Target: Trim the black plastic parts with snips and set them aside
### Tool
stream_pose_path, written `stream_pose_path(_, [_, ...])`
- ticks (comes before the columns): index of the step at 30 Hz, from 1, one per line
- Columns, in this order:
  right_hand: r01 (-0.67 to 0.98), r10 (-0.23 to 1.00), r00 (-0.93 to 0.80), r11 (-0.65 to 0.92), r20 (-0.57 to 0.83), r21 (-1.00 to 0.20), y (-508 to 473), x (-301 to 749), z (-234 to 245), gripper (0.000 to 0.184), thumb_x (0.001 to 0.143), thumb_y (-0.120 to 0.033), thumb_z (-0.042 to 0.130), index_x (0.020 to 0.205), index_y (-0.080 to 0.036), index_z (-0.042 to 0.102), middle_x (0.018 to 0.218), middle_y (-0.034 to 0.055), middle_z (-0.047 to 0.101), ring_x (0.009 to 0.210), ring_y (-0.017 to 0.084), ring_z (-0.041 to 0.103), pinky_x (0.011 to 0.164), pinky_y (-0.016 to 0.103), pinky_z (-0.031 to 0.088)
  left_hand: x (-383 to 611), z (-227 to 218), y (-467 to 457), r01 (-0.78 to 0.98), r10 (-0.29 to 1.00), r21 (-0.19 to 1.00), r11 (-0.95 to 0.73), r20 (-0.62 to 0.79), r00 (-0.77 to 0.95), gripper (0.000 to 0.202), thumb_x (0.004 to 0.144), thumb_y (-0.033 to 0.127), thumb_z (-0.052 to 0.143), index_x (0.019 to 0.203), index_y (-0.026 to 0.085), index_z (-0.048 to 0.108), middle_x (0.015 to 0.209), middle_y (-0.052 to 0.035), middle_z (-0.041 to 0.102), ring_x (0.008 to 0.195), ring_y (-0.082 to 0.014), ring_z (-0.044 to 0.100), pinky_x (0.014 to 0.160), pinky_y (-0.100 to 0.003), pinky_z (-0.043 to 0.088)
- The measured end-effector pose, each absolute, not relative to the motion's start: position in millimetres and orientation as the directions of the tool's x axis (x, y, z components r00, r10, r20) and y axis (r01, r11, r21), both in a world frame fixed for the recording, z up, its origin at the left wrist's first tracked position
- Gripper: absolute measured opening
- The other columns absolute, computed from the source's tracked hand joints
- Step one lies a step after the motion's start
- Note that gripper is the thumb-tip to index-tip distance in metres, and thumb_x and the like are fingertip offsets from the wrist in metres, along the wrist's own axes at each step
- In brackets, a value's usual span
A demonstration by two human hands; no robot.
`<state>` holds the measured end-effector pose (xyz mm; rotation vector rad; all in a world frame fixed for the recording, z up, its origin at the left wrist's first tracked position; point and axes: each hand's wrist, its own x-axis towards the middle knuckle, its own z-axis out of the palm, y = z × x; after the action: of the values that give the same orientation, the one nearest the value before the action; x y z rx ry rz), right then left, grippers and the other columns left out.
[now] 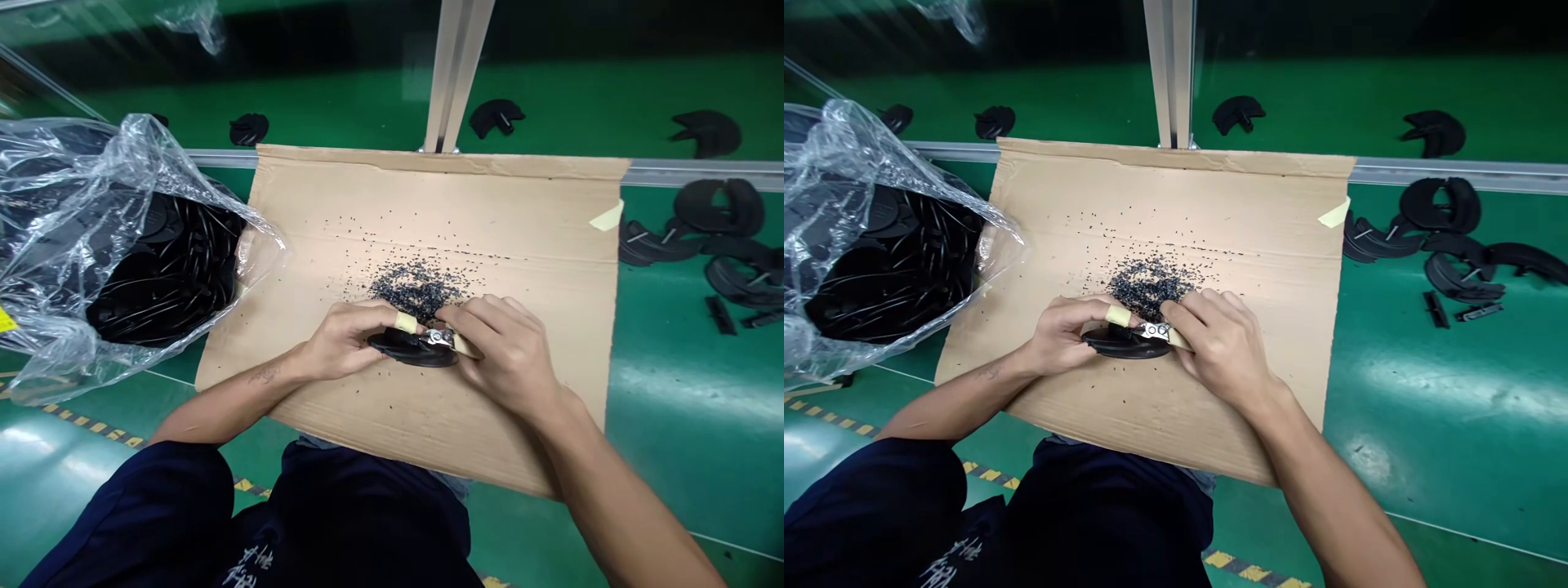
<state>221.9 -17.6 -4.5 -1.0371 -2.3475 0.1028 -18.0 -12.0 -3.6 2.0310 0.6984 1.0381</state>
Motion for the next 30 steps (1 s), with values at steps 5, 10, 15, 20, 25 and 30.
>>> stream_pose_path(5, [0.679, 0.692, -0.515, 0.69, 0.506, -0.252, -21, 219, -5, 0.017, 0.092, -0.011, 0.058, 0.1, -0.018, 0.071, 0.078, 0.0044, 0.071, 0.07, 0.016, 0.058, 0.062, 0.031, 0.038, -17, -6, -13, 0.133, 0.738, 0.81, -0.571, 0.436, 0.515, 0.022, 0.091, 0.015, 0.068, 0.112, 0.018, 0.074, 0.092, -0.0072, 0.079, 0.079, -0.0121, 0.074, 0.068, -0.021, 0.058])
stream_pose_path(10, [0.702, 0.682, -0.515, 0.683, 0.52, -0.201, -24, 218, -1, 0.018, 0.091, -0.009, 0.058, 0.1, -0.018, 0.071, 0.075, 0.0034, 0.071, 0.067, 0.015, 0.059, 0.061, 0.032, 0.039, -16, -10, -14, 0.105, 0.753, 0.826, -0.554, 0.443, 0.487, 0.017, 0.091, 0.018, 0.071, 0.107, 0.017, 0.075, 0.091, -0.0076, 0.08, 0.079, -0.0121, 0.075, 0.068, -0.02, 0.059])
stream_pose_path(15, [0.73, 0.66, -0.533, 0.675, 0.529, -0.107, -27, 218, 2, 0.014, 0.09, -0.009, 0.059, 0.092, -0.019, 0.07, 0.067, 0.0018, 0.068, 0.06, 0.015, 0.055, 0.056, 0.032, 0.035, -16, -10, -15, 0.081, 0.736, 0.817, -0.571, 0.466, 0.491, 0.019, 0.091, 0.013, 0.069, 0.108, 0.016, 0.075, 0.089, -0.0068, 0.079, 0.077, -0.0108, 0.073, 0.066, -0.018, 0.057])
stream_pose_path(20, [0.637, 0.742, -0.472, 0.66, 0.476, -0.397, -29, 216, 1, 0.023, 0.089, -0.005, 0.051, 0.09, -0.017, 0.071, 0.072, 0.0023, 0.071, 0.061, 0.014, 0.061, 0.057, 0.027, 0.042, -17, -8, -11, 0.101, 0.733, 0.809, -0.578, 0.461, 0.5, 0.019, 0.091, 0.021, 0.072, 0.109, 0.015, 0.073, 0.087, -0.0072, 0.076, 0.075, -0.0109, 0.07, 0.065, -0.02, 0.055])
stream_pose_path(25, [0.536, 0.804, -0.386, 0.595, 0.453, -0.599, -25, 215, -4, 0.023, 0.088, -0.007, 0.051, 0.095, -0.016, 0.071, 0.081, 0.0047, 0.074, 0.068, 0.015, 0.065, 0.06, 0.026, 0.047, -19, -6, -13, 0.143, 0.761, 0.825, -0.546, 0.418, 0.496, 0.019, 0.092, 0.024, 0.07, 0.11, 0.016, 0.07, 0.091, -0.007, 0.075, 0.083, -0.0133, 0.069, 0.074, -0.024, 0.056])
stream_pose_path(30, [0.701, 0.804, -0.359, 0.568, 0.474, -0.431, -17, 222, -9, 0.016, 0.088, -0.013, 0.054, 0.095, -0.017, 0.068, 0.079, 0.0054, 0.07, 0.069, 0.018, 0.061, 0.064, 0.029, 0.044, -27, 0, -4, 0.153, 0.888, 0.918, -0.365, 0.295, 0.352, 0.03, 0.097, 0.04, 0.064, 0.115, 0.016, 0.066, 0.101, -0.007, 0.074, 0.087, -0.014, 0.07, 0.076, -0.023, 0.058])
